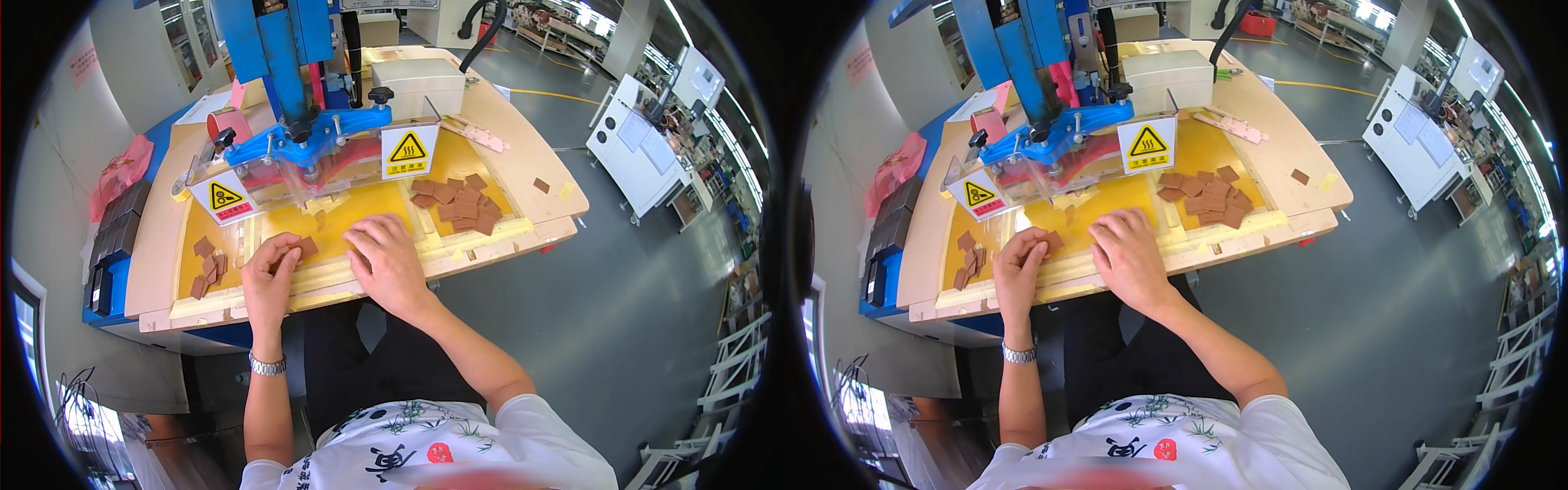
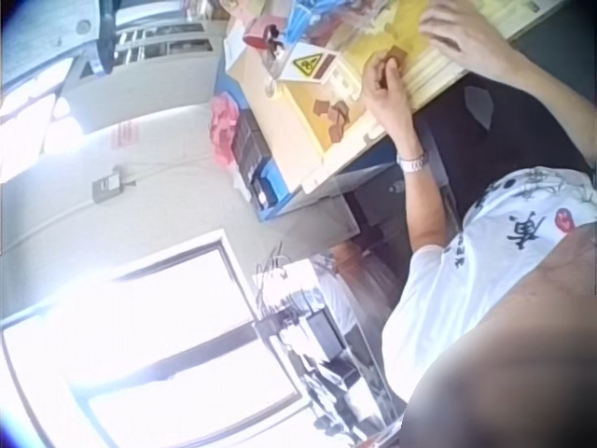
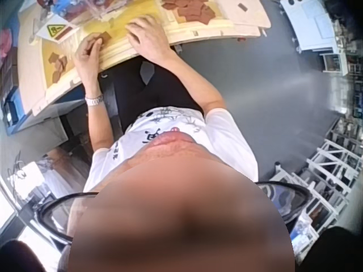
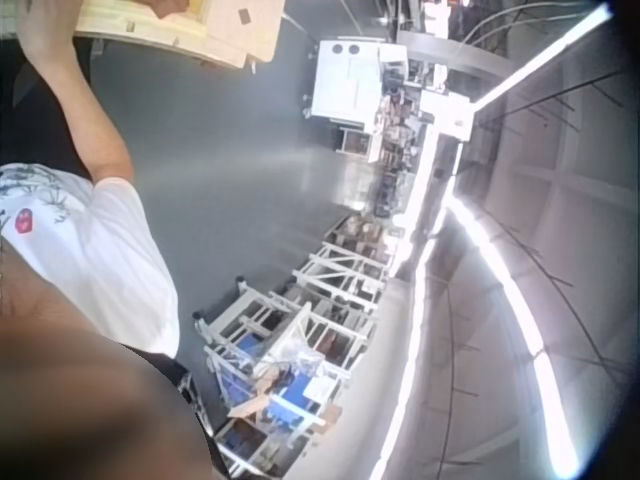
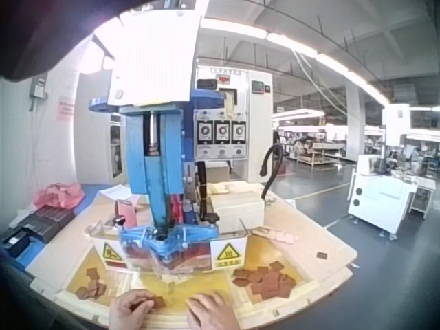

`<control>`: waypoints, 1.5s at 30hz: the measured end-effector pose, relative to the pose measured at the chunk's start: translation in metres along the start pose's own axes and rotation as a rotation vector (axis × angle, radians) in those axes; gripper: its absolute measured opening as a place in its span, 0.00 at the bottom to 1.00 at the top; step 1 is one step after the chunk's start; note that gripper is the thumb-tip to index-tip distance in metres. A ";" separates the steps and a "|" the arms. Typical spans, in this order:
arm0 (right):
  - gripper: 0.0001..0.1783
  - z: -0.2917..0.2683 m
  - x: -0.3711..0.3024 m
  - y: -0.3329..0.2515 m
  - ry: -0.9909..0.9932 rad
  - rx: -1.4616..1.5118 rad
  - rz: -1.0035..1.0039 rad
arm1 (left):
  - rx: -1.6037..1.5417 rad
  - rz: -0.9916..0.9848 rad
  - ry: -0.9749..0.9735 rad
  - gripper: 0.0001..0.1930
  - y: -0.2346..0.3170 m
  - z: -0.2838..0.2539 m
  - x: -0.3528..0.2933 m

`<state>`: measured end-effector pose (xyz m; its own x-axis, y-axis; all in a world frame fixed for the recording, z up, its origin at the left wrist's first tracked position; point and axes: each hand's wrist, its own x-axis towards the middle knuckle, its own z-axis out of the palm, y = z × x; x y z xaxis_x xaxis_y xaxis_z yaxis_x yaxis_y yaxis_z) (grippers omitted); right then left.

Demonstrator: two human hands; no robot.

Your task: Inspecting and positioning leather pieces on a heat press machine.

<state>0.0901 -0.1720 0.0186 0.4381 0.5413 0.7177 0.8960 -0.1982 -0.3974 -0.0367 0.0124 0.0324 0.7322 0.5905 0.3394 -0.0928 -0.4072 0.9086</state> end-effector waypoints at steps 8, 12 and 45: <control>0.15 0.001 0.001 -0.003 0.053 -0.098 0.034 | 0.005 0.002 0.005 0.10 0.001 -0.002 0.001; 0.16 0.000 0.001 0.001 -0.017 -0.006 0.015 | -0.014 -0.006 0.000 0.10 -0.002 0.001 0.002; 0.16 0.014 -0.004 0.001 0.098 0.043 0.020 | 0.068 0.057 -0.104 0.13 -0.036 -0.010 0.016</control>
<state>0.0887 -0.1633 0.0075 0.4625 0.4544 0.7613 0.8841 -0.1713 -0.4349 -0.0281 0.0433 0.0079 0.7935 0.4909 0.3598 -0.0931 -0.4862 0.8689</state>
